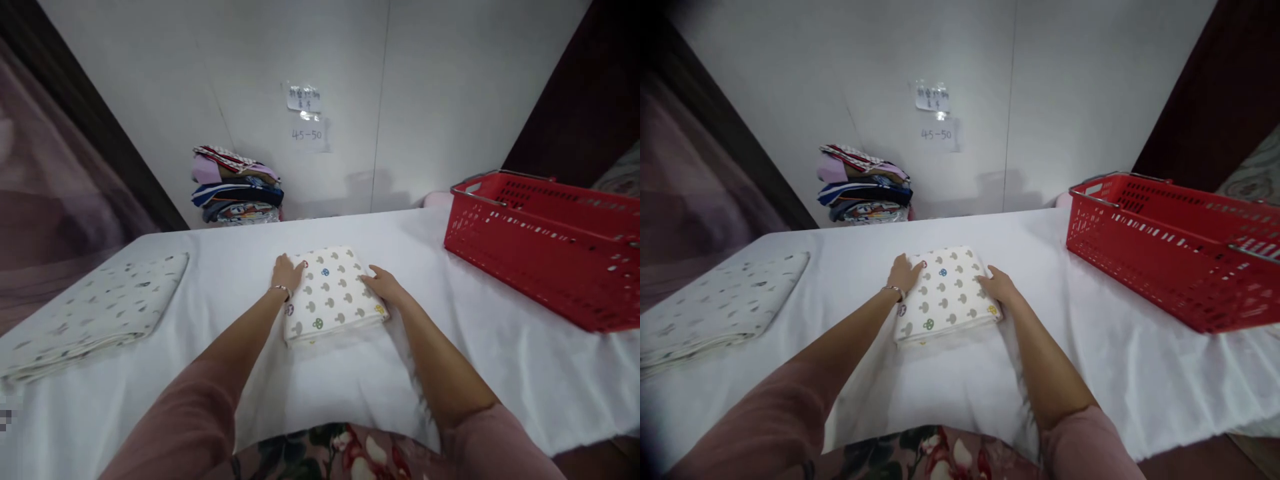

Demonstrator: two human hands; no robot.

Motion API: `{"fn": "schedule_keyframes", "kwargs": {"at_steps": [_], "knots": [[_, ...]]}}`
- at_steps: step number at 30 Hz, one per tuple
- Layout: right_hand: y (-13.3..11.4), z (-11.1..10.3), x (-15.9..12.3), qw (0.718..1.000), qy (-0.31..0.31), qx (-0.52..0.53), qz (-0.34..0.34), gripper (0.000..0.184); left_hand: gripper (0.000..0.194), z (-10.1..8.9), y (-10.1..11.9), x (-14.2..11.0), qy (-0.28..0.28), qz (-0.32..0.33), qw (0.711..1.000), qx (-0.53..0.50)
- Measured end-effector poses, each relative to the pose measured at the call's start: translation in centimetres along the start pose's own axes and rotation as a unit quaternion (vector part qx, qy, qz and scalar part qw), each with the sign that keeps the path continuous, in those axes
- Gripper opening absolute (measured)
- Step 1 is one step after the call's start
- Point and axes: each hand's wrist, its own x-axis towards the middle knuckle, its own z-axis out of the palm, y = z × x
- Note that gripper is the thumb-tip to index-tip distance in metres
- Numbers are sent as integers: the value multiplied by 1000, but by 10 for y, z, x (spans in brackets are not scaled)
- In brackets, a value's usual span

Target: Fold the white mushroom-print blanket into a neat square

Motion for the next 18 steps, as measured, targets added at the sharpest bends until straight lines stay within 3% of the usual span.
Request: {"fn": "schedule_keyframes", "kwargs": {"at_steps": [3,8,12,15,18], "knots": [[4,0,2,1000,-8,23,-2,70,74,-3,-6,-5,-14,-40,999,-14],[7,10,-1,997,-18,64,-32,68,67,0,-9,-6,-25,-46,998,-22],[1,27,1,989,27,134,-63,63,63,-5,-6,4,1,-30,999,-45],[-2,34,5,981,47,180,-48,64,63,-10,-5,15,23,-29,998,-56],[0,33,9,985,33,167,-25,62,67,-10,-9,22,7,-56,997,-52]]}}
